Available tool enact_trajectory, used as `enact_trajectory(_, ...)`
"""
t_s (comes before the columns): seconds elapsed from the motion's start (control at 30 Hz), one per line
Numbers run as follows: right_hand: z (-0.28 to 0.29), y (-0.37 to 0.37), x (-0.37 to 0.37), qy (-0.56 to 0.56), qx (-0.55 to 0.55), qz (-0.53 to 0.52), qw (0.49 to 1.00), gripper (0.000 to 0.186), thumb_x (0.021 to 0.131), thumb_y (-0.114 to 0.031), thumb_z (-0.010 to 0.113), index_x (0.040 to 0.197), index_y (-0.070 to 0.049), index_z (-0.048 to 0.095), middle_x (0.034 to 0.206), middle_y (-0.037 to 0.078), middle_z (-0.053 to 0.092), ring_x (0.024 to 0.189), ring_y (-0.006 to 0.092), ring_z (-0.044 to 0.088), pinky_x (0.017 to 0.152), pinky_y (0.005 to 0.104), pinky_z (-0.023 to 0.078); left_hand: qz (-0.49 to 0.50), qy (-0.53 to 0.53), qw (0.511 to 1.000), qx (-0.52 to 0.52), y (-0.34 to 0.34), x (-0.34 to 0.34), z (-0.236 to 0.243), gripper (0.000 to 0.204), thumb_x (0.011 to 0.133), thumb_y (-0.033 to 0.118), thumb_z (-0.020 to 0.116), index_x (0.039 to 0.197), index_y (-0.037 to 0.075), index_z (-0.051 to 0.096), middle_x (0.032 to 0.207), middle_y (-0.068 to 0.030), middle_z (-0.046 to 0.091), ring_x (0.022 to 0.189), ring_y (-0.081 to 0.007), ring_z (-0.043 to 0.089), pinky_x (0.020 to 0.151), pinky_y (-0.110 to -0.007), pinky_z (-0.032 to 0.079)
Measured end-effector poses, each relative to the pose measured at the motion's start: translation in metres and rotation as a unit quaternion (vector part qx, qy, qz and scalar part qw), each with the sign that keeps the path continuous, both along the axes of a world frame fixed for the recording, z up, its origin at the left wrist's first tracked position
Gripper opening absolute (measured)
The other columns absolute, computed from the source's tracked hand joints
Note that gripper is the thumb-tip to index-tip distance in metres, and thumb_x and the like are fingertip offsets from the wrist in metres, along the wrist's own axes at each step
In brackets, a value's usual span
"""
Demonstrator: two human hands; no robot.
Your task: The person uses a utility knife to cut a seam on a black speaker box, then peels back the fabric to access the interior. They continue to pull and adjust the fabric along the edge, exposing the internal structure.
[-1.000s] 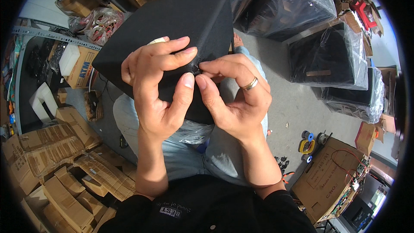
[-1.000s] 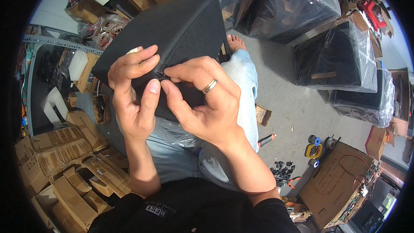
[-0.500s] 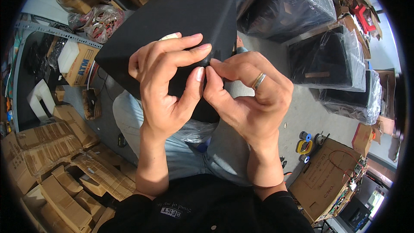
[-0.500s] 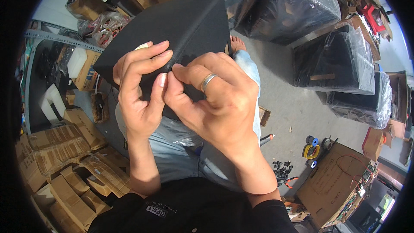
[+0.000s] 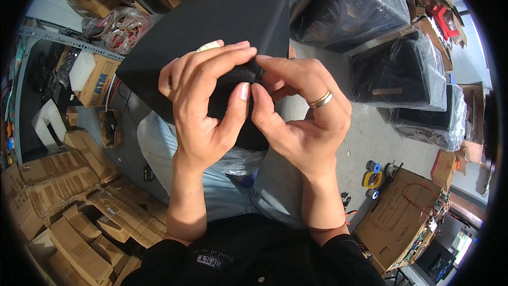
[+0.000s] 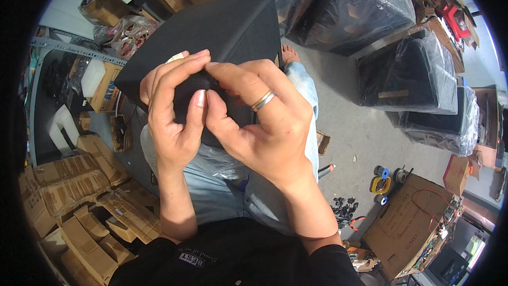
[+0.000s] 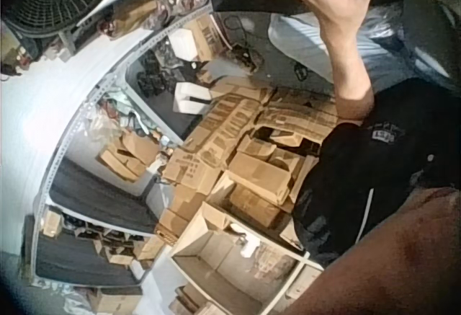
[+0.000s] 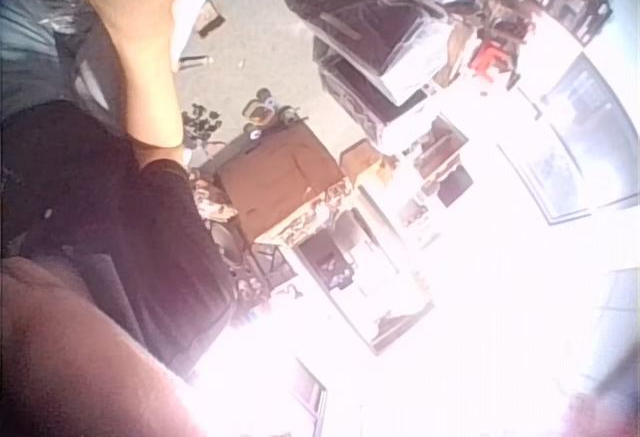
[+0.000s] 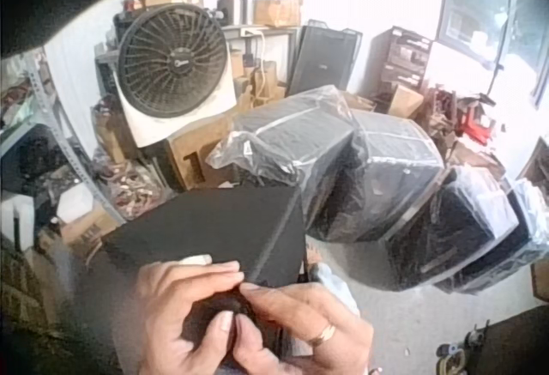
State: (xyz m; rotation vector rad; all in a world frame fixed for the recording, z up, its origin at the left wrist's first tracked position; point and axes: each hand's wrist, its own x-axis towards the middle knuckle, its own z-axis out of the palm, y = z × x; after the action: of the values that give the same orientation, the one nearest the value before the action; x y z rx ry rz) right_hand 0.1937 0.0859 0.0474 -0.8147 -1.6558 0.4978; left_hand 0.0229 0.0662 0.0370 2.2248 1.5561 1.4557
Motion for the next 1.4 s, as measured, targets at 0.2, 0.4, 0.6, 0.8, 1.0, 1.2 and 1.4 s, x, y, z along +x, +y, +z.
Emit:
enact_trajectory(0.2, 0.009, 0.009, 0.004, -0.024, -0.014, 0.033, 0.999, 0.017, 0.077, 0.008, 0.082, 0.092, 0.001, 0.080, 0.084, 0.007, 0.072, 0.070, 0.0113, 0.068, 0.061, 0.0238, 0.054, -0.007, 0.004, 1.000, 0.007, 0.003, 0.000, -0.002, 0.030, 0.093, 0.018, 0.074, 0.123, 0.014, 0.076, 0.128, 0.0010, 0.078, 0.121, -0.0202, 0.067, 0.112, -0.038, 0.032)
enact_trajectory(0.4, 0.001, 0.027, 0.012, -0.004, -0.013, 0.110, 0.994, 0.012, 0.077, 0.007, 0.082, 0.087, -0.001, 0.079, 0.083, 0.007, 0.072, 0.069, 0.0114, 0.069, 0.060, 0.0233, 0.054, -0.006, 0.005, 1.000, 0.004, 0.001, 0.001, -0.001, 0.030, 0.093, 0.018, 0.074, 0.123, 0.013, 0.076, 0.127, 0.0004, 0.078, 0.121, -0.0205, 0.067, 0.112, -0.038, 0.032)
enact_trajectory(0.6, -0.005, 0.029, 0.019, 0.040, -0.078, 0.164, 0.983, 0.018, 0.078, 0.014, 0.079, 0.093, 0.004, 0.080, 0.092, 0.011, 0.075, 0.078, 0.0118, 0.069, 0.067, 0.0245, 0.055, -0.008, -0.003, 1.000, 0.008, 0.001, 0.001, -0.002, 0.030, 0.092, 0.017, 0.075, 0.122, 0.012, 0.076, 0.127, -0.0003, 0.078, 0.121, -0.0212, 0.067, 0.112, -0.039, 0.033)
enact_trajectory(0.8, -0.009, 0.027, 0.019, 0.091, -0.132, 0.198, 0.967, 0.019, 0.079, 0.015, 0.079, 0.095, 0.006, 0.079, 0.098, 0.013, 0.075, 0.083, 0.0131, 0.072, 0.073, 0.0253, 0.060, -0.010, -0.007, 1.000, 0.006, 0.001, 0.002, -0.003, 0.029, 0.092, 0.016, 0.075, 0.121, 0.011, 0.075, 0.128, -0.0001, 0.078, 0.121, -0.0215, 0.067, 0.112, -0.039, 0.033)
enact_trajectory(1.0, 0.003, 0.031, 0.024, 0.025, -0.110, 0.173, 0.978, 0.018, 0.079, 0.017, 0.077, 0.093, 0.005, 0.078, 0.097, 0.012, 0.074, 0.087, 0.0125, 0.073, 0.075, 0.0250, 0.060, -0.014, 0.000, 1.000, 0.004, 0.003, 0.003, -0.003, 0.030, 0.092, 0.017, 0.075, 0.122, 0.012, 0.075, 0.129, 0.0004, 0.077, 0.122, -0.0210, 0.067, 0.112, -0.038, 0.033)
enact_trajectory(1.2, -0.003, 0.034, 0.033, 0.046, -0.121, 0.185, 0.974, 0.016, 0.079, 0.016, 0.077, 0.091, 0.005, 0.077, 0.097, 0.012, 0.074, 0.086, 0.0111, 0.072, 0.073, 0.0239, 0.059, -0.014, 0.011, 1.000, 0.004, 0.006, 0.009, -0.004, 0.030, 0.093, 0.018, 0.075, 0.123, 0.013, 0.075, 0.128, 0.0012, 0.077, 0.123, -0.0202, 0.067, 0.112, -0.039, 0.033)
enact_trajectory(1.4, -0.003, 0.031, 0.038, 0.066, -0.157, 0.164, 0.972, 0.015, 0.079, 0.016, 0.078, 0.089, 0.004, 0.076, 0.098, 0.012, 0.075, 0.085, 0.0102, 0.071, 0.071, 0.0239, 0.058, -0.019, 0.014, 1.000, 0.012, 0.010, 0.018, -0.005, 0.030, 0.093, 0.019, 0.075, 0.123, 0.013, 0.076, 0.128, 0.0018, 0.078, 0.121, -0.0202, 0.067, 0.111, -0.039, 0.034)
